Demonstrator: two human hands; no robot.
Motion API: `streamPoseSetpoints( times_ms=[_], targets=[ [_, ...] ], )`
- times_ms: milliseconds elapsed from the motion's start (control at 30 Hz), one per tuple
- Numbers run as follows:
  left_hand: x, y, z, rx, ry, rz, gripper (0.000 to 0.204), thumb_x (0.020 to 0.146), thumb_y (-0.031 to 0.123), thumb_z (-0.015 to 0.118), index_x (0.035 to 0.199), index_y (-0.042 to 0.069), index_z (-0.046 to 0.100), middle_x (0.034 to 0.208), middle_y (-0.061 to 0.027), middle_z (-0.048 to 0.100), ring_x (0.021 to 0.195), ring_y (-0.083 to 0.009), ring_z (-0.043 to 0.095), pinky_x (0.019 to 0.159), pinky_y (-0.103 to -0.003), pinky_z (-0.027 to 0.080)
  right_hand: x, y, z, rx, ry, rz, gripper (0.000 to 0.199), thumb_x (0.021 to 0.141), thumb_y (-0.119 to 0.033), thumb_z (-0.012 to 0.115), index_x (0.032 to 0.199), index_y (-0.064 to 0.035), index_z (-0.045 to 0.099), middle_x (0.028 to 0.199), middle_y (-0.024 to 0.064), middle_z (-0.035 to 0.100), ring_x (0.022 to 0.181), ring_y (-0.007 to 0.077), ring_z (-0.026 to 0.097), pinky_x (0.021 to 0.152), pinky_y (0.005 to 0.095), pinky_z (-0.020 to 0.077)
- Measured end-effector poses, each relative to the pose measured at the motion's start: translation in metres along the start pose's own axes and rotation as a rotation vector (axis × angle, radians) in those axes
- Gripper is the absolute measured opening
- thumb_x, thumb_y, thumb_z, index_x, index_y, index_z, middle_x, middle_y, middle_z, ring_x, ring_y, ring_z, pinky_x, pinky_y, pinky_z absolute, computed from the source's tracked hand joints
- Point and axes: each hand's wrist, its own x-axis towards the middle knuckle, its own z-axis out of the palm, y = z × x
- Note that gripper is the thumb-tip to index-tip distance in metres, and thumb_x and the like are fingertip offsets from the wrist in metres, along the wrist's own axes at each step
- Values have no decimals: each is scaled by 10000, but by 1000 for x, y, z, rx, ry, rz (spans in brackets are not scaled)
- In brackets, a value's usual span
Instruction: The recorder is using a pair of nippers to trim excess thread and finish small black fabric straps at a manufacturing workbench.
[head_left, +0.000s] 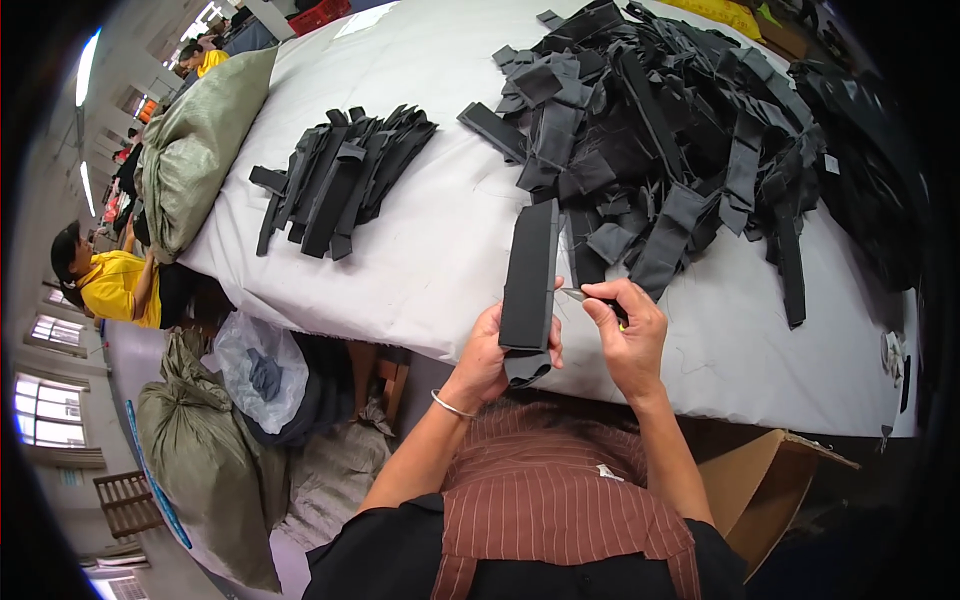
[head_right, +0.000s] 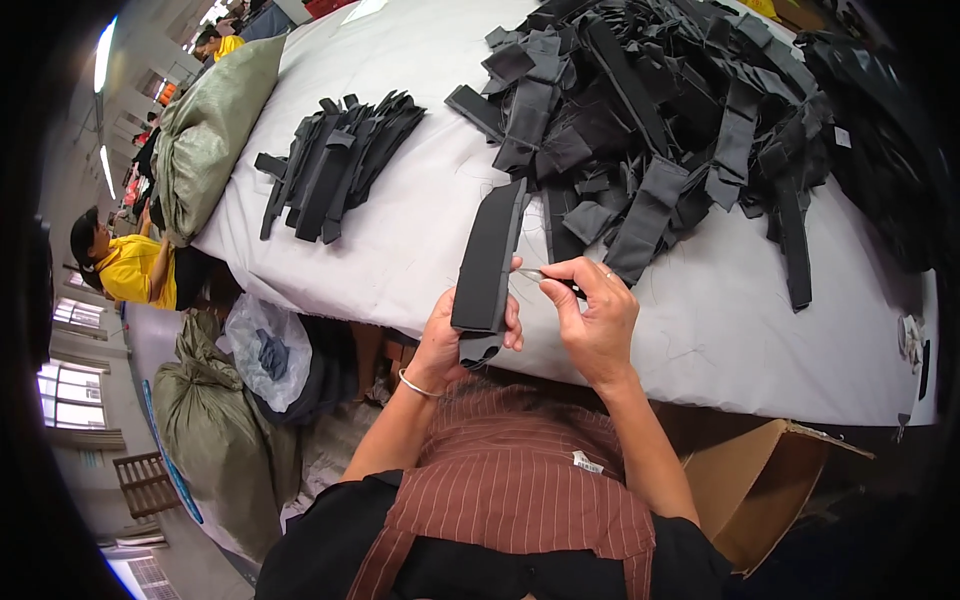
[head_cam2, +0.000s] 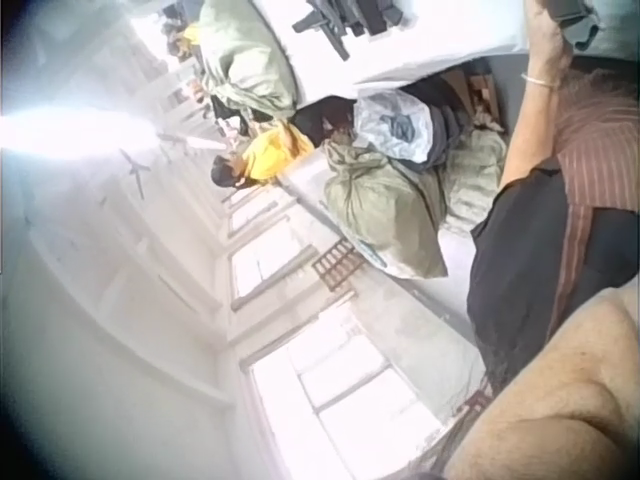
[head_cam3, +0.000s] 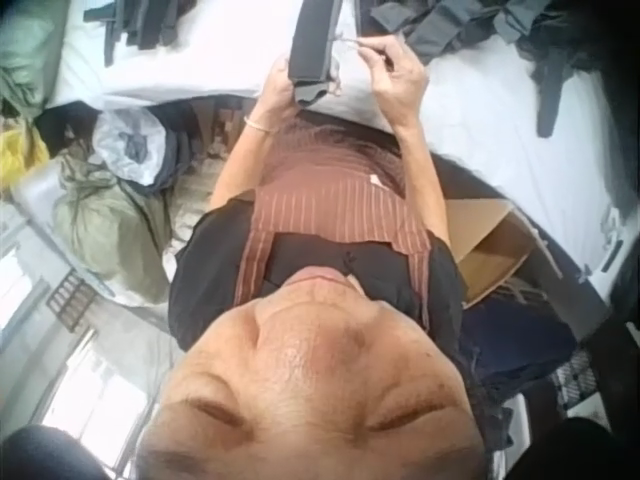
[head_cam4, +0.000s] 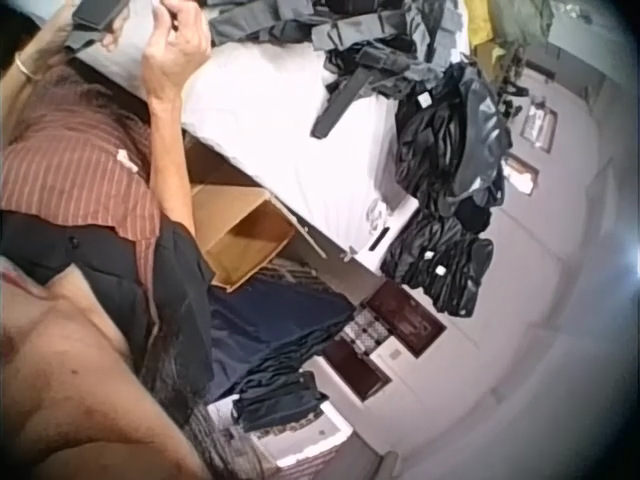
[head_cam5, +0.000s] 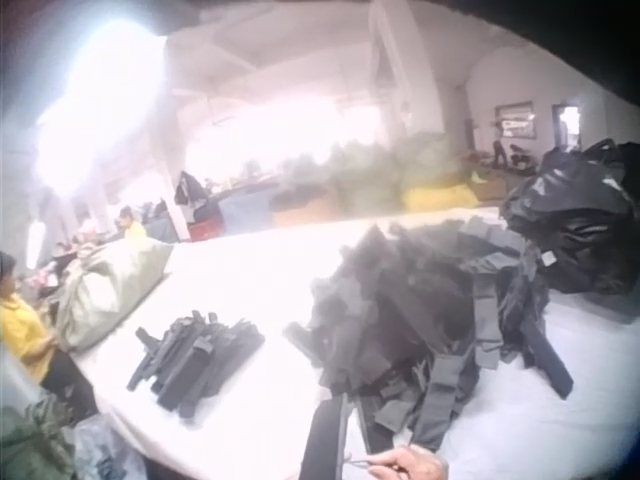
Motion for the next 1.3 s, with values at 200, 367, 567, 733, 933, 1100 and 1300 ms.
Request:
streamPoseSetpoints(
  times_ms=[200, 367, 567, 733, 933, 1100, 1300],
  targets=[
    [2, -1, -3, -6, -28, -11, 557, 893, 180, 587, 1368, -29, 387, 804, -98, 605, 688, -189, 615, 659, -300, 525, -2, 0, 2, 28, -8, -25, 102, 771, -71, 689, 859, -43, 644, 757, 59, 652, 656, 211, 583, 616, 306, 441],
    [0, 2, 2, 24, 58, -31, 581, 874, 173, 584, 1367, -39, 362, 781, -106, 588, 635, -182, 586, 545, -277, 497, -2, 0, 1, 83, -47, -10, 103, 772, -67, 685, 863, -40, 645, 773, 68, 659, 664, 210, 586, 623, 295, 443],
    [-1, -1, 1, 12, -12, -47, 512, 885, 161, 591, 1339, -14, 434, 812, -83, 607, 704, -156, 589, 647, -258, 491, -3, -1, 1, 110, -24, 24, 107, 766, -64, 688, 863, -37, 649, 778, 71, 661, 671, 217, 590, 626, 295, 442],
    [0, 0, 0, 9, -29, -68, 487, 887, 151, 579, 1330, -2, 446, 807, -82, 607, 708, -148, 588, 662, -256, 491, -1, 2, 4, 39, -12, -5, 81, 764, -66, 696, 835, -56, 658, 742, 53, 651, 660, 199, 585, 616, 300, 442],
    [2, -4, -3, 117, 33, -46, 437, 905, 182, 582, 1295, 5, 494, 816, -54, 616, 740, -113, 585, 696, -243, 487, -6, 1, -3, 206, -69, 160, 222, 750, -91, 724, 960, -62, 659, 820, 68, 636, 727, 221, 608, 689, 307, 476],
    [1, -18, -10, 155, 191, 22, 404, 914, 217, 607, 1255, 13, 536, 838, -34, 624, 770, -81, 583, 696, -220, 480, -3, -21, -2, 95, -220, -67, 439, 724, -122, 749, 1136, -79, 602, 990, 95, 591, 893, 266, 610, 800, 329, 486],
    [1, -6, -6, 95, 114, -33, 421, 916, 218, 588, 1275, 10, 518, 825, -42, 623, 740, -88, 577, 661, -210, 465, -5, -1, 0, 47, -79, 63, 177, 808, -94, 666, 983, -67, 672, 820, 51, 660, 700, 186, 585, 660, 290, 453]
  ],
)
